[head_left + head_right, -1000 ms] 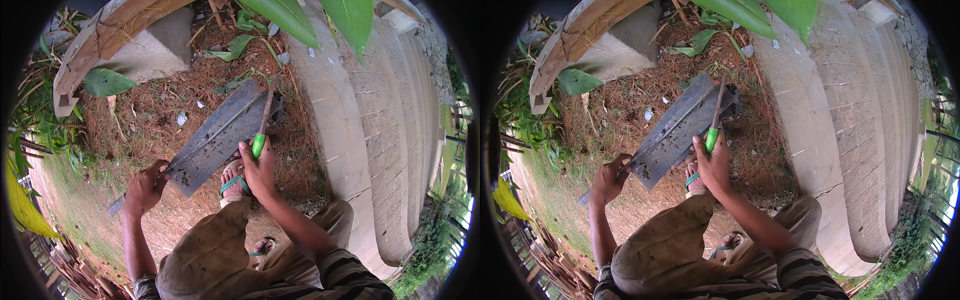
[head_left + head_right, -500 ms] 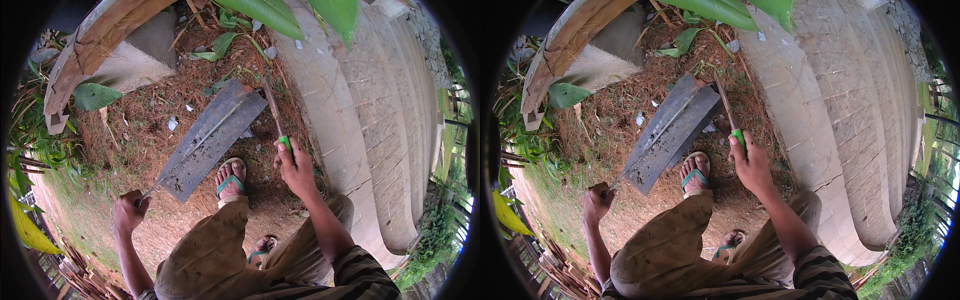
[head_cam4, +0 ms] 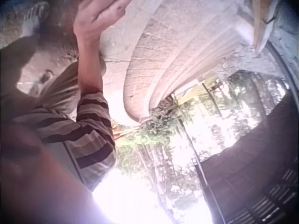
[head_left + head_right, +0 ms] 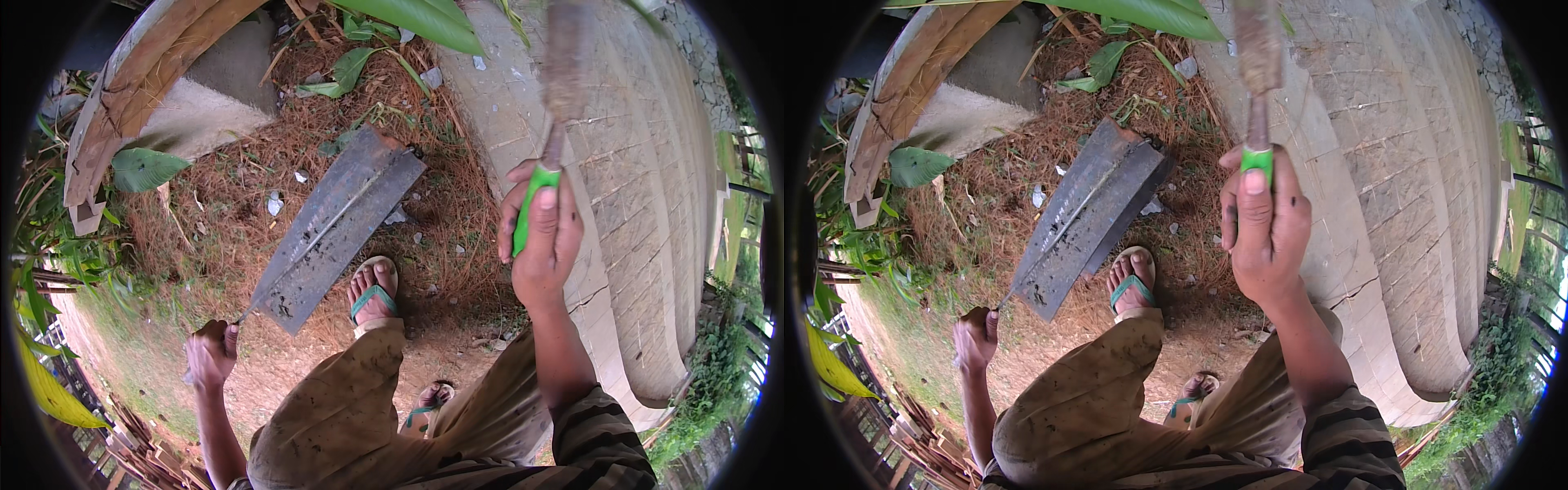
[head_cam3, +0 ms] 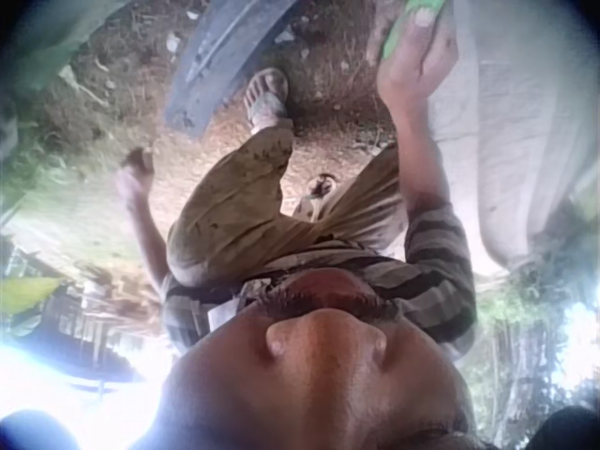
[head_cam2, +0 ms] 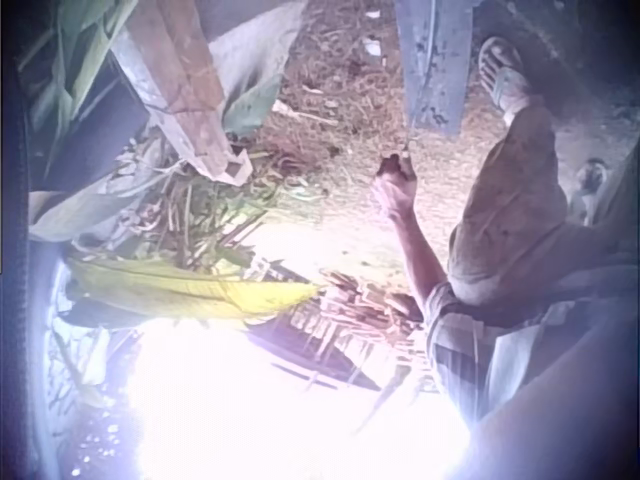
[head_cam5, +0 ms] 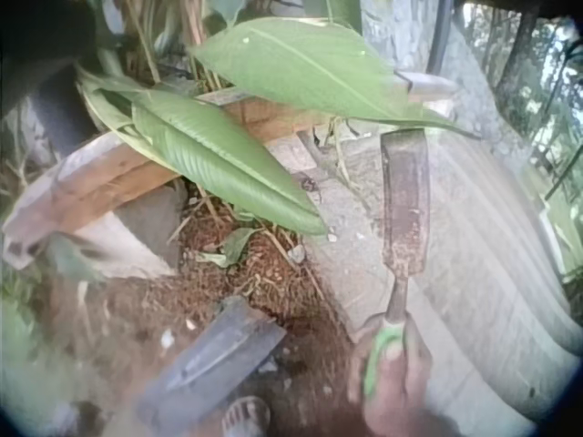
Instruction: The person straightens a long piece of metal wire by pulling it against the edge of a flat metal plate and using a tool to strike it.
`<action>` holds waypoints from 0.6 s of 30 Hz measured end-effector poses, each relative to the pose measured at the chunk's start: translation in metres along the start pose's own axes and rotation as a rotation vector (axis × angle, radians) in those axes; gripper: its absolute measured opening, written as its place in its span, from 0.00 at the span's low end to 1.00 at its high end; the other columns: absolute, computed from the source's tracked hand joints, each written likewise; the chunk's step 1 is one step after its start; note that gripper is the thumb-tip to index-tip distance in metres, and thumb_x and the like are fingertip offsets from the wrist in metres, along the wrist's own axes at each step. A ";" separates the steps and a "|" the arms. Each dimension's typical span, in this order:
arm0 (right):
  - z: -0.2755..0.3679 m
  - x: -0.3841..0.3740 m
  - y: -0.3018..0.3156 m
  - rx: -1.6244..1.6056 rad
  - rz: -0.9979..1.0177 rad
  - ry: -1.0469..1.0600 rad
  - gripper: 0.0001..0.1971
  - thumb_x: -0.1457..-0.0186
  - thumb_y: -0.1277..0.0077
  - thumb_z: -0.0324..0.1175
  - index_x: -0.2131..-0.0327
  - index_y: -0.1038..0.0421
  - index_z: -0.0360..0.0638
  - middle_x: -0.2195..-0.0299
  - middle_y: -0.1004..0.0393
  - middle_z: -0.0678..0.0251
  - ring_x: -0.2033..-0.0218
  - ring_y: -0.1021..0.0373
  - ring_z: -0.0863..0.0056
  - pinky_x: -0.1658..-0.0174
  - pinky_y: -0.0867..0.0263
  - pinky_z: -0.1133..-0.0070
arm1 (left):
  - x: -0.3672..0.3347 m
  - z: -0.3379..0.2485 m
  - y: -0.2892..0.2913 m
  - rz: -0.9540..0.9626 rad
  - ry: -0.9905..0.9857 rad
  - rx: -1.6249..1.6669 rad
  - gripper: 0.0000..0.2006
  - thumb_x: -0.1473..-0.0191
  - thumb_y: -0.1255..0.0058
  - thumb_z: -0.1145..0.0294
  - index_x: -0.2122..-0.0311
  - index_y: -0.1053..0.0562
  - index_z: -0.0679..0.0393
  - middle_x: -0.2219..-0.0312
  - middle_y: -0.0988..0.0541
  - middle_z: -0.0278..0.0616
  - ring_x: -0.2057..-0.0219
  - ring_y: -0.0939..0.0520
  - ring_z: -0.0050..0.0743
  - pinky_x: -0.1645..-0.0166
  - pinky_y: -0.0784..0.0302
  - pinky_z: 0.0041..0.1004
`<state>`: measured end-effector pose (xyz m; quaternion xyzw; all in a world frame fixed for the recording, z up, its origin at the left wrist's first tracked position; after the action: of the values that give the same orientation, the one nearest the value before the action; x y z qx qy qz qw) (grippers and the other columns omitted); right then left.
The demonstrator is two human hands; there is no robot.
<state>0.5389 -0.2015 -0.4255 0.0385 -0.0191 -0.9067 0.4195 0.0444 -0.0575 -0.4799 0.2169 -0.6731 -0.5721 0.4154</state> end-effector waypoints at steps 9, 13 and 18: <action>-0.086 0.012 -0.015 0.460 0.352 -0.218 0.20 0.27 0.62 0.46 0.60 0.34 0.35 0.83 0.32 0.54 0.83 0.31 0.53 0.79 0.39 0.63 | -0.007 -0.007 -0.001 -0.053 -0.021 -0.012 0.33 0.31 0.67 0.40 0.81 0.34 0.56 0.82 0.29 0.51 0.86 0.30 0.56 0.80 0.39 0.48; -0.009 -0.016 0.003 0.033 -0.018 -0.040 0.17 0.26 0.64 0.44 0.61 0.35 0.39 0.84 0.35 0.63 0.85 0.31 0.68 0.80 0.39 0.71 | -0.002 0.002 -0.010 -0.059 -0.007 0.027 0.33 0.31 0.66 0.40 0.81 0.35 0.57 0.82 0.30 0.52 0.85 0.30 0.58 0.79 0.39 0.49; -0.103 0.016 -0.024 0.632 0.384 -0.243 0.19 0.27 0.60 0.46 0.62 0.35 0.38 0.83 0.31 0.57 0.83 0.29 0.59 0.79 0.37 0.67 | -0.008 -0.002 -0.009 -0.070 -0.037 0.017 0.32 0.31 0.64 0.41 0.81 0.34 0.57 0.83 0.30 0.52 0.84 0.29 0.59 0.79 0.39 0.49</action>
<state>0.5196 -0.1984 -0.5309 0.0538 -0.3542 -0.7590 0.5437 0.0490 -0.0546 -0.4913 0.2331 -0.6776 -0.5844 0.3809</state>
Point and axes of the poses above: each hand's wrist, its own x-axis away from the middle knuckle, its own y-axis out of the back of the hand, z = x × y, the point moved 10 cm from there along -x, towards the middle knuckle
